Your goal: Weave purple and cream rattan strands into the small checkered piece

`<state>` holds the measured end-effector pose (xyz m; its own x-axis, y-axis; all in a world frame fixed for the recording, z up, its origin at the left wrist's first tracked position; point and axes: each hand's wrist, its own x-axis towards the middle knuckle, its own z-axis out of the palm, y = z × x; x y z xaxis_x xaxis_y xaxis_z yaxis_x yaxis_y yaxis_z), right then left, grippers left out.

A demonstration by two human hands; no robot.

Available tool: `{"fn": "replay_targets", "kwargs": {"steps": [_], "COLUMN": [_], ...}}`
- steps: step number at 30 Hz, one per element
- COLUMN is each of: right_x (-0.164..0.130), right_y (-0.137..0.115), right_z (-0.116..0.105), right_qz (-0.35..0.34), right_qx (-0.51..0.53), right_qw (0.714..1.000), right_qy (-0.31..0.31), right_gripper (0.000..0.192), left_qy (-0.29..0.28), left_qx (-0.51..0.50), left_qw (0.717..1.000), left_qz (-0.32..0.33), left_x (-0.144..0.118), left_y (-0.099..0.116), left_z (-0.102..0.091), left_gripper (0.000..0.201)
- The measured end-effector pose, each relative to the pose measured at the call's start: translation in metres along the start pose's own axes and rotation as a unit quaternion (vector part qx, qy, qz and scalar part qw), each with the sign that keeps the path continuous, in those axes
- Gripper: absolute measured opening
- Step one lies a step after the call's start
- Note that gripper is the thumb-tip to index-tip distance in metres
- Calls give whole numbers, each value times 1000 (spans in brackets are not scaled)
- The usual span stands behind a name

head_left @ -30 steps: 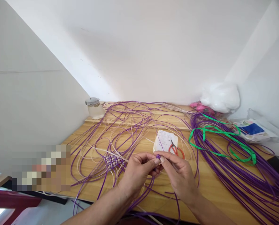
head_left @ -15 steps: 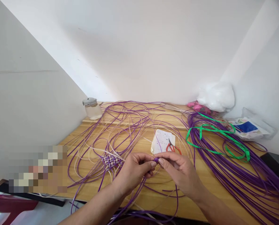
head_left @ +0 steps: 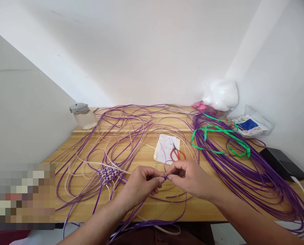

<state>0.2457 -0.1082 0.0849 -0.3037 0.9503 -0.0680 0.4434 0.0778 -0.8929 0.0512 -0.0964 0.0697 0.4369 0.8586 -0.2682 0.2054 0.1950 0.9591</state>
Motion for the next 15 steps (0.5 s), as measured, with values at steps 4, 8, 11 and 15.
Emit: {"fn": "replay_targets", "kwargs": {"steps": [4, 8, 11, 15], "right_x": [-5, -10, -13, -15], "right_y": [10, 17, 22, 23], "right_z": [4, 10, 15, 12], "right_qz": [-24, -65, -73, -99], "right_qx": [-100, -215, -251, -213], "right_qw": [994, 969, 959, 969], "right_qy": [46, 106, 110, 75], "right_gripper": [13, 9, 6, 10], "left_qy": [9, 7, 3, 6], "left_qx": [42, 83, 93, 117], "left_qw": [999, 996, 995, 993], "left_qz": [-10, -14, -20, -13], "left_x": [8, 17, 21, 25], "left_y": [-10, -20, -22, -25], "left_z": [7, 13, 16, 17], "left_gripper": [31, 34, 36, 28]}}
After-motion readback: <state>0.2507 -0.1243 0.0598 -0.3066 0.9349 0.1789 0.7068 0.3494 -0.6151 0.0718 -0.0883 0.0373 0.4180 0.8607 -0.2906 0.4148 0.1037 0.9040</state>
